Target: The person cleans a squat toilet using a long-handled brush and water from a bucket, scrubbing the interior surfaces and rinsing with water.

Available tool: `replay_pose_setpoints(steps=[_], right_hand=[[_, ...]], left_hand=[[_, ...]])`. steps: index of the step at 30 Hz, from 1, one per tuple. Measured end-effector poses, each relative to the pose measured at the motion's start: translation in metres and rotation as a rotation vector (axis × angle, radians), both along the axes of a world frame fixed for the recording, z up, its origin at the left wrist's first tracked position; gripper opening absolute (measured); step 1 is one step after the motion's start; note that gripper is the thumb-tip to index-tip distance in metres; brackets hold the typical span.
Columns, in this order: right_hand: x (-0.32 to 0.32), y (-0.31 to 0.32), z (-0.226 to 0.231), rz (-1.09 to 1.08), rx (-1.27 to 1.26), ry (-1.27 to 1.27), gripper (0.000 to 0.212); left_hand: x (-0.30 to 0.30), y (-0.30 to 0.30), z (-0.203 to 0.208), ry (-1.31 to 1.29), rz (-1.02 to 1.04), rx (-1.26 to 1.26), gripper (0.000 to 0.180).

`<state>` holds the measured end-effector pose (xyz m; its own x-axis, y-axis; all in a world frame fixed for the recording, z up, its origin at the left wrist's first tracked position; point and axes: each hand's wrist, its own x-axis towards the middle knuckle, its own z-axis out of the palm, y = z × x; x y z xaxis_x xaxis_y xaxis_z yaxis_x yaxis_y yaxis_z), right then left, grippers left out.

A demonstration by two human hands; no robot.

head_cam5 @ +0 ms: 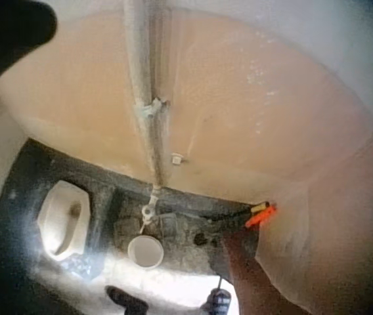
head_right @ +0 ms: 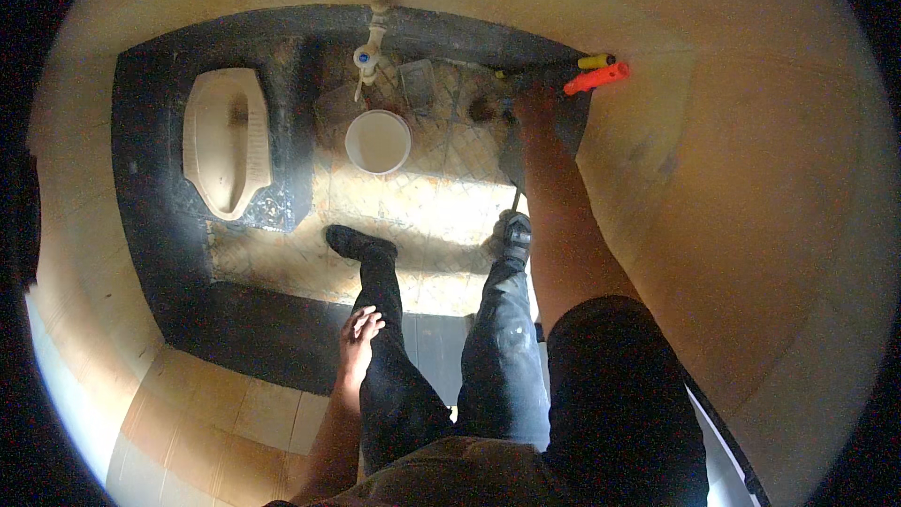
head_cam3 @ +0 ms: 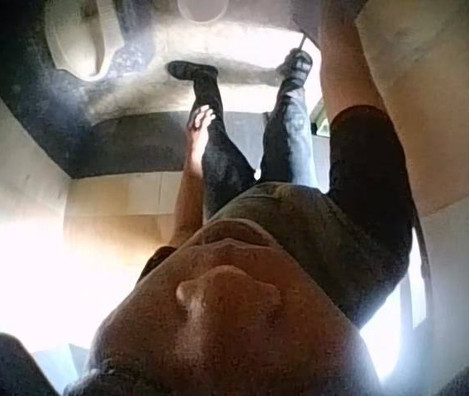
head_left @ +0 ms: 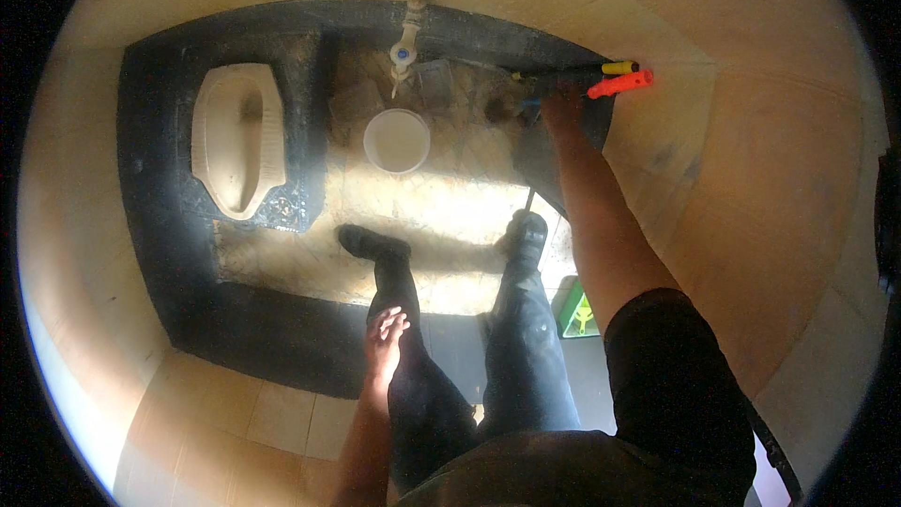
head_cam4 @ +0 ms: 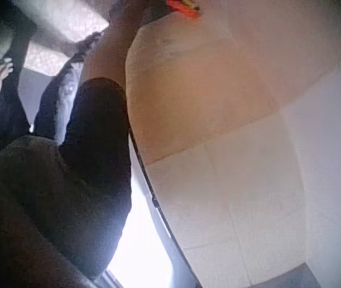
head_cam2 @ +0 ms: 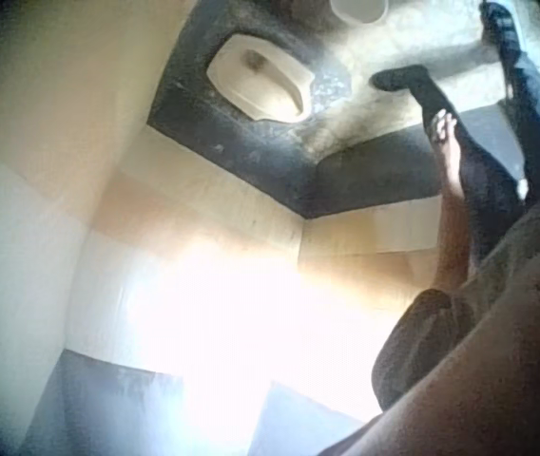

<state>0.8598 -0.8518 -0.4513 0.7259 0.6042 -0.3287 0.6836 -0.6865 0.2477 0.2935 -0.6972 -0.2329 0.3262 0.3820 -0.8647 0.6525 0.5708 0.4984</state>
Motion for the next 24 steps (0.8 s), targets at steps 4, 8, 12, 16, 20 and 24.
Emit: replay_pose_setpoints(steps=[4,8,12,16,20,24], right_hand=[[-0.026,0.050,0.063,0.221,0.148,0.025,0.034],[-0.083,0.100,0.099,-0.183,0.448,0.394,0.059],[-0.122,0.182,0.154,-0.538,0.990,0.709,0.081],[-0.128,0.247,0.153,-0.364,0.966,0.492,0.081],[-0.108,0.261,0.154,-0.385,0.757,0.482,0.078],[-0.078,0.244,0.192,-0.025,0.372,0.401,0.045]], left_hand=[[-0.004,0.016,0.008,0.053,-0.016,0.076,0.035],[0.003,0.027,0.009,0.024,0.029,0.099,0.029],[-0.004,0.038,0.010,0.002,0.056,0.055,0.032],[-0.025,0.047,0.004,-0.029,0.118,0.038,0.031],[-0.048,0.068,0.008,-0.044,0.187,0.066,0.033],[-0.090,0.080,0.021,0.011,0.281,0.110,0.036]])
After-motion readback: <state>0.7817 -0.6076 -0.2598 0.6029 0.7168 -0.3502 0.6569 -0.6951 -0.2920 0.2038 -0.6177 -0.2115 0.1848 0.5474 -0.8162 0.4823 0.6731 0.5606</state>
